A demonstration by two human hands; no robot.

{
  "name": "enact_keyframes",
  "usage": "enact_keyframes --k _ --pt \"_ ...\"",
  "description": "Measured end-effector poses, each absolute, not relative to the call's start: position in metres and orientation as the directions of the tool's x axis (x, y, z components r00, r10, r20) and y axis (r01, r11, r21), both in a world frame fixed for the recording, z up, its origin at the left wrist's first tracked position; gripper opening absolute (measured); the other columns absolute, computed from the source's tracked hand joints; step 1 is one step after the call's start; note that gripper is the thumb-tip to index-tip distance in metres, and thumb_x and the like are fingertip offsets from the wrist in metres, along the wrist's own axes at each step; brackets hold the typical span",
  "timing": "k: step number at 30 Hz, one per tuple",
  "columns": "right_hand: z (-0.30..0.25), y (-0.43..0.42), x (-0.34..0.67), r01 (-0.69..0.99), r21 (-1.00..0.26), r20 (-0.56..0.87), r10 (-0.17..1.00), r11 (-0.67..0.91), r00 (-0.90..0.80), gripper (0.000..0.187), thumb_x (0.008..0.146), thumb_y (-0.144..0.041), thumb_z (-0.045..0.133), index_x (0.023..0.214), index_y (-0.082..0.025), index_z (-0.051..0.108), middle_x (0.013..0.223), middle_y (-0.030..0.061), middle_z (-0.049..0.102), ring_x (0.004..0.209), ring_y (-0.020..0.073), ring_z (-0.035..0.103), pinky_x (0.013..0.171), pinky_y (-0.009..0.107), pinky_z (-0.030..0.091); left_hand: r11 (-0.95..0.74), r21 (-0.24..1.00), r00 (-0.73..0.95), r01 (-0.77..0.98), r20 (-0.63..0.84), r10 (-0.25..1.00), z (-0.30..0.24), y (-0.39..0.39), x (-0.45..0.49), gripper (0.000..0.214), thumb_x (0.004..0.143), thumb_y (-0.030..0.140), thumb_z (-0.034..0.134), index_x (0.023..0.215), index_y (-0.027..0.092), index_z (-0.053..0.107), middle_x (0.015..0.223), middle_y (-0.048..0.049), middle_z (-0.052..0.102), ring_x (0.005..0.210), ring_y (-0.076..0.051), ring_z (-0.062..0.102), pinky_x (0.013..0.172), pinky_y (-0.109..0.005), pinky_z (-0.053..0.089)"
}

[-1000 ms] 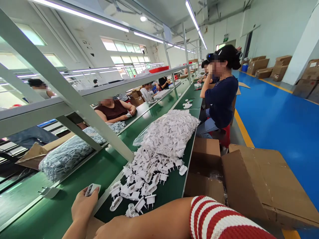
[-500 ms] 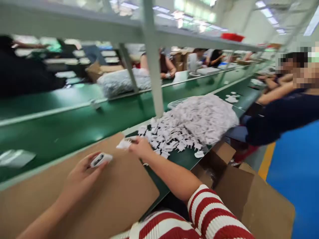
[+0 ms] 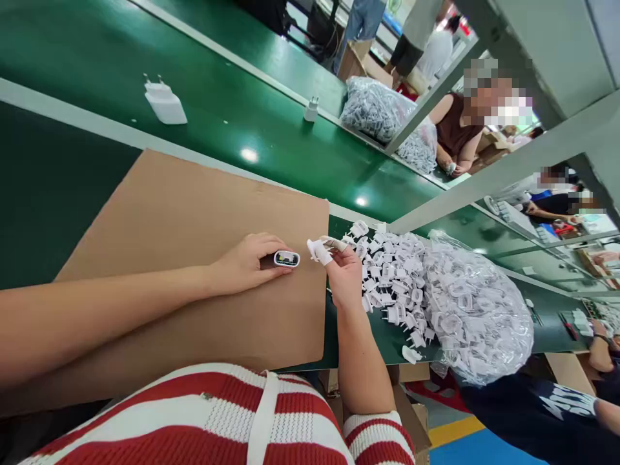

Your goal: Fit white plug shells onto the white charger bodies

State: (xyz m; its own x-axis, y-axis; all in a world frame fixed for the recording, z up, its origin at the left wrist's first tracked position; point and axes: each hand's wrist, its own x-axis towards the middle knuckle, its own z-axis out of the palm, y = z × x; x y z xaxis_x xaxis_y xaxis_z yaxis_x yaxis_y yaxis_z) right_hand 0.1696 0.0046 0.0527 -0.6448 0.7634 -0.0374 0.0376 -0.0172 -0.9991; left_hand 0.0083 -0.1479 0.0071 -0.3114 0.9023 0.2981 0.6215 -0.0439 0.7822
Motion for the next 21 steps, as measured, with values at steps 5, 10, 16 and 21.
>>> enact_keyframes --k 5,10,16,21 --pt "0.048 -0.007 0.173 0.112 -0.729 0.382 0.538 0.675 -0.751 0.024 0.091 -0.030 0.073 0.114 -0.026 0.077 0.100 0.0042 0.071 0.090 0.0178 0.066 0.083 0.035 0.056 -0.059 0.783 -0.276 0.619 0.287 0.917 0.005 -0.149 0.008 0.035 0.093 0.051 0.065 0.110 0.021 0.074 0.113 -0.0072 0.073 0.106 -0.027 0.062 0.097 -0.042 0.042" --pt "0.043 -0.013 0.172 0.013 -0.445 0.514 0.267 0.896 -0.815 0.029 0.097 -0.019 0.060 0.123 -0.026 0.070 0.107 0.0072 0.070 0.102 0.0227 0.063 0.093 0.041 0.054 -0.050 0.780 -0.287 0.623 0.288 0.914 0.002 -0.148 0.008 0.032 0.094 0.050 0.063 0.101 0.020 0.074 0.107 -0.0071 0.072 0.102 -0.027 0.062 0.094 -0.042 0.041" --pt "0.039 -0.012 0.164 0.043 -0.264 0.508 0.177 0.963 -0.843 0.028 0.093 -0.014 0.056 0.116 -0.024 0.070 0.093 0.0049 0.064 0.095 0.0224 0.060 0.114 0.051 0.043 -0.057 0.788 -0.313 0.613 0.309 0.898 0.000 -0.147 0.009 0.031 0.093 0.049 0.065 0.098 0.020 0.075 0.108 -0.0074 0.071 0.098 -0.026 0.062 0.093 -0.041 0.043" --pt "0.047 -0.017 0.163 0.067 -0.232 0.466 0.171 0.970 -0.868 0.025 0.092 -0.012 0.057 0.109 -0.026 0.069 0.099 0.0034 0.070 0.103 0.0219 0.062 0.121 0.050 0.034 -0.068 0.791 -0.307 0.609 0.314 0.899 -0.002 -0.147 0.009 0.030 0.092 0.048 0.067 0.099 0.020 0.076 0.107 -0.0076 0.071 0.097 -0.026 0.061 0.092 -0.042 0.042"
